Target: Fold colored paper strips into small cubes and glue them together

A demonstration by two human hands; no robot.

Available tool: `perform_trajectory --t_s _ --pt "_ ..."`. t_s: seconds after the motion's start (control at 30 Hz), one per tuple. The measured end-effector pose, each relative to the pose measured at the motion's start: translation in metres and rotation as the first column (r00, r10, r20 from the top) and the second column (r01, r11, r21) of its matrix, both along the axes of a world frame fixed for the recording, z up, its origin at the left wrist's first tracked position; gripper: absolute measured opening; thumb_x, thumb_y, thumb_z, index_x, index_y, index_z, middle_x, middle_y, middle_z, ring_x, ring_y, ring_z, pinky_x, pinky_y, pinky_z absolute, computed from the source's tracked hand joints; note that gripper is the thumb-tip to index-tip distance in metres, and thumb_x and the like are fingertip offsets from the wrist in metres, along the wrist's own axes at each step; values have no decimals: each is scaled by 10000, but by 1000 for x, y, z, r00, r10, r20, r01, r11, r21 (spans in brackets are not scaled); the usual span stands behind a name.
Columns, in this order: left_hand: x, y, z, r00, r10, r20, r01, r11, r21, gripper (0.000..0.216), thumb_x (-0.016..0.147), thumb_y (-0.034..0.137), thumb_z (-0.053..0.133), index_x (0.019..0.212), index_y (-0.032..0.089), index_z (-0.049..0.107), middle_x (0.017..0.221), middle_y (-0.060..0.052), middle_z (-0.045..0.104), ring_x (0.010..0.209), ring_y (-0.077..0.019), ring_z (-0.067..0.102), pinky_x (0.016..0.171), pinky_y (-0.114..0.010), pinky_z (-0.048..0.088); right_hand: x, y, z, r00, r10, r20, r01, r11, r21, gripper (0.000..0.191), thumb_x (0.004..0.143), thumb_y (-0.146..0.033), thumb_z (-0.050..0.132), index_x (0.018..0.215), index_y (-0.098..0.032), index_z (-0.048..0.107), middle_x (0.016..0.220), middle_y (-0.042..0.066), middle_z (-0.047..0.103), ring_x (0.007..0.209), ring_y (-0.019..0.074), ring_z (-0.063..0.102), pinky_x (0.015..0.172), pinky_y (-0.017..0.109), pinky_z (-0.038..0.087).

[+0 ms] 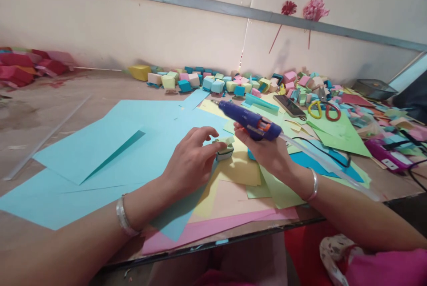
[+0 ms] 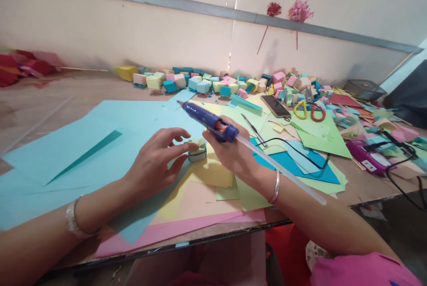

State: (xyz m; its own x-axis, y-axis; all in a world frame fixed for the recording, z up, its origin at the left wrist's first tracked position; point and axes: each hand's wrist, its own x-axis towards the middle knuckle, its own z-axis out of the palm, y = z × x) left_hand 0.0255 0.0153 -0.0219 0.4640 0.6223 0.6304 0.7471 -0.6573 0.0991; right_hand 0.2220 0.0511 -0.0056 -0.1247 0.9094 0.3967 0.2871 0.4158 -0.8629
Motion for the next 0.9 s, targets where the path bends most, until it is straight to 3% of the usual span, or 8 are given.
perform_trajectory --t_s 0.17,0.3,0.47,0.7,0.8,0.9 --pt "-1 -4 -1 1000 -13 28 13 1000 5 303 840 115 559 1112 200 661 1206 -146 627 970 -260 614 769 -430 551 2 17 6 933 -9 -359 -7 999 -44 255 787 -423 688 937 -233 611 955 17 684 909 190 672 782 356 579" --pt "0 -4 -2 995 23 97 -18 998 -55 335 843 239 631 1169 166 624 1217 -165 631 1082 -298 611 883 -478 538 7 32 5 884 -29 -467 -18 995 -97 272 747 -417 728 884 -214 608 863 10 678 825 161 680 754 321 579" --pt "0 4 -10 994 19 104 -4 990 -144 277 832 253 656 1102 195 645 1193 -138 652 1052 -275 644 857 -440 561 6 32 -1 882 9 -471 -107 978 -180 276 696 -388 777 837 -191 646 837 18 684 769 152 673 741 329 568" --pt "1 7 -11 991 13 135 12 984 -180 180 854 202 604 1025 194 658 1136 -116 667 1012 -247 658 838 -412 565 1 26 0 892 7 -451 -122 966 -227 299 649 -380 810 801 -177 652 797 17 680 735 153 666 755 341 568" --pt "1 6 -7 990 16 140 15 975 -222 201 865 214 571 1054 198 637 1167 -116 655 1046 -251 644 869 -416 549 8 29 15 900 20 -435 -106 979 -173 311 672 -406 798 808 -179 633 788 18 684 726 152 669 724 317 566" --pt "-1 5 -5 991 41 127 -7 965 -262 255 879 267 541 1121 205 588 1191 -117 647 1095 -274 626 914 -437 523 42 41 43 951 17 -308 -11 1000 23 297 751 -448 734 835 -188 617 745 10 671 628 136 636 629 290 537"
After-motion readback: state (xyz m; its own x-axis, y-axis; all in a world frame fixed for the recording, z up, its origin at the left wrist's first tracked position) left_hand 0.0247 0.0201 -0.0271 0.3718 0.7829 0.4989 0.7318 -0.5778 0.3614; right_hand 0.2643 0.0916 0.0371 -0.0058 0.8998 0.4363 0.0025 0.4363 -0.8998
